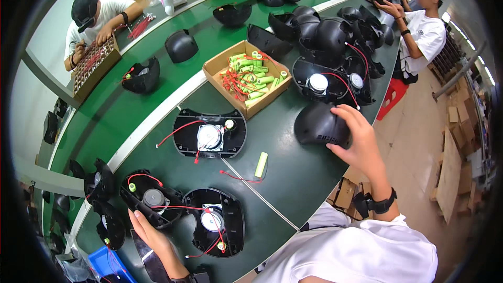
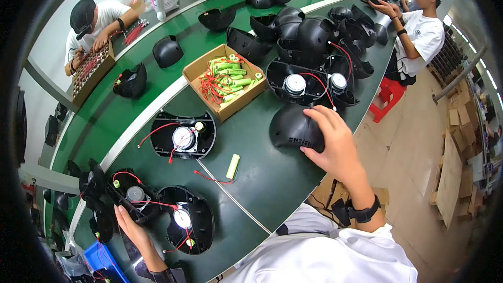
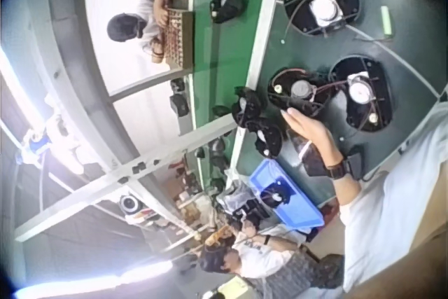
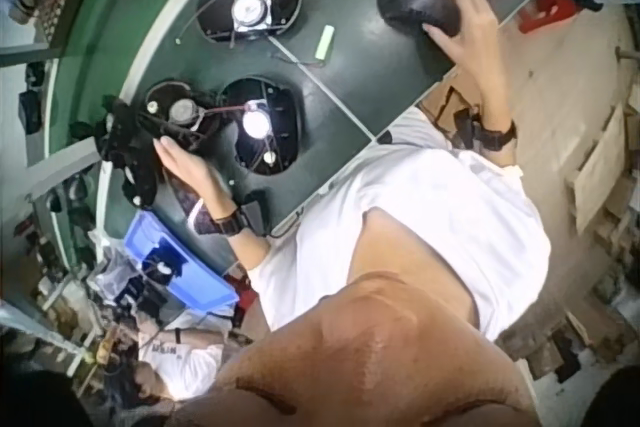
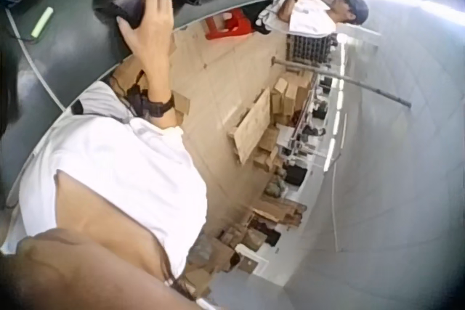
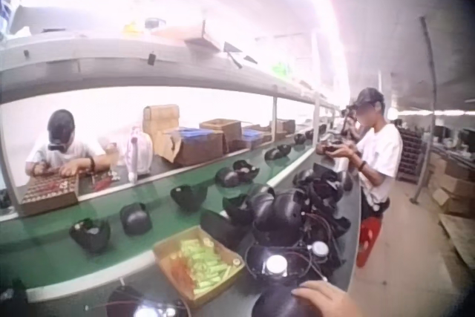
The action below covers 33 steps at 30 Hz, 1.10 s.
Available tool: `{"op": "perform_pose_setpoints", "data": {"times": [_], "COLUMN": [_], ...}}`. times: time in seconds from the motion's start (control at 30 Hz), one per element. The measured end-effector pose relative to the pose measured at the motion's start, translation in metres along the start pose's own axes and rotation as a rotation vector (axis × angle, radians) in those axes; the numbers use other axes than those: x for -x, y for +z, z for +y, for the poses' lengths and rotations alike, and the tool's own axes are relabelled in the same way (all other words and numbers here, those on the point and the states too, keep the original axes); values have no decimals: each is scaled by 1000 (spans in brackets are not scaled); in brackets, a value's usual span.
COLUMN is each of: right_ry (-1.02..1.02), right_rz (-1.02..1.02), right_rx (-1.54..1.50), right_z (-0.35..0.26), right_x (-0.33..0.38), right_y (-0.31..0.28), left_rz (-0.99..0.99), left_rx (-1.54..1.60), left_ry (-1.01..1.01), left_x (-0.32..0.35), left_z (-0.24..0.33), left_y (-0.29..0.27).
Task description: The worker is manually assembling portable electronic speakers by inserting lithium-ion batteries into plastic housings equipped with pre-glued speakers.
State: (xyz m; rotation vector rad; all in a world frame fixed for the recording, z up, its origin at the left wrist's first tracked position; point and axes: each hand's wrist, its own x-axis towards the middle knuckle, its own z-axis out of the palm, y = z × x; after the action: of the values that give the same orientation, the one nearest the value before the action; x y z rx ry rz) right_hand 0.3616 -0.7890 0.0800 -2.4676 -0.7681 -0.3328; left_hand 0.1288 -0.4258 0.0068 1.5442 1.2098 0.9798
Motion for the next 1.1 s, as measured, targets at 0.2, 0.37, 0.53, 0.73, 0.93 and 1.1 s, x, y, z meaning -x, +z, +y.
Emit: {"op": "perform_pose_setpoints", "data": {"times": [0.2, 0.37, 0.53, 0.73, 0.93, 1.1], "right_ry": [476, 706, 623, -43, 193, 607], "right_rz": [-106, -142, -135, 220, 352, 420], "right_rx": [-1258, -1319, -1427, -680, 92, 355], "right_z": [16, 19, 30, 32, 188, 290], "right_x": [-1, 2, -6, -104, -217, -242], "right_y": [6, 31, 15, -61, -125, -102], "left_rz": [46, -60, -114, -140, -186, -149], "left_rx": [71, 96, 205, 270, 329, 349], "left_ry": [-62, 133, 103, 135, 130, 148], "left_x": [2, 3, 3, -3, -3, 4], "left_z": [2, 6, 10, 2, -4, 12], "left_y": [-1, -1, 5, 0, -1, 4]}}
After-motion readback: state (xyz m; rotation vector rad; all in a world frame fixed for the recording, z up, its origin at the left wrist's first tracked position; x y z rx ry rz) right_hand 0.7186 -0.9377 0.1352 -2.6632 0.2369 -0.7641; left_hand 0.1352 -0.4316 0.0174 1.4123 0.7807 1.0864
